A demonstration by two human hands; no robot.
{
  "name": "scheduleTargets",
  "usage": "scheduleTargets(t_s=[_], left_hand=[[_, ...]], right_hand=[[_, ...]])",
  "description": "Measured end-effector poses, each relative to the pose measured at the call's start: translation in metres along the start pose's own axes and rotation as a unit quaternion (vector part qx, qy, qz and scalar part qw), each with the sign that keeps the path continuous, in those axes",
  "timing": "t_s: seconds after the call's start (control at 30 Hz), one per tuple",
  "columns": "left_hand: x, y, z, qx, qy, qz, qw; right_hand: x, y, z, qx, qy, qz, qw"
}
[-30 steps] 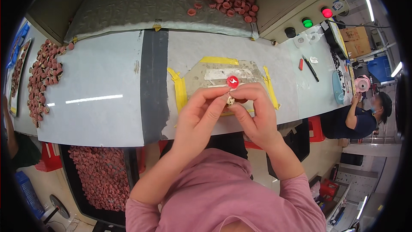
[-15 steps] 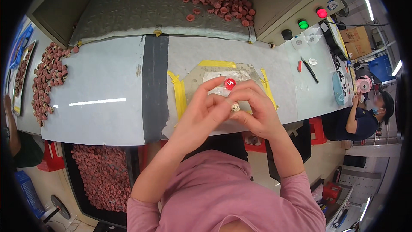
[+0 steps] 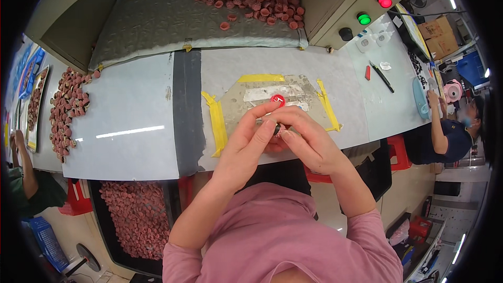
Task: The person assembles decorative components by applying adhesive and pressing small figurine cores into outer floral shells by hand. The person also scoops additional pieces onto the workstation using a dustpan.
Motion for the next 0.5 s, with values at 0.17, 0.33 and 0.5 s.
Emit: scheduleTargets(t_s=[0.17, 0.33, 0.5], left_hand=[[0.005, 0.002, -0.001, 0.003, 0.017, 0.026, 1.0], [0.005, 0.003, -0.002, 0.026, 0.036, 0.039, 0.998], [0.006, 0.002, -0.001, 0.026, 0.026, 0.031, 0.999]], right_hand=[[-0.005, -0.003, 0.007, -0.014, 0.031, -0.004, 0.999], [-0.011, -0.007, 0.008, -0.013, 0.093, 0.013, 0.996], [-0.003, -0.007, 0.003, 0.001, 0.088, 0.019, 0.996]])
Point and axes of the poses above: each hand's wrist, its own y-axis towards the middle knuckle, its own z-axis out of the palm, x = y × z, the point moved 1 cm from there along y, towards the middle knuckle, and after that the axes turned 2 degrees about -x, right-handed, at the moved point
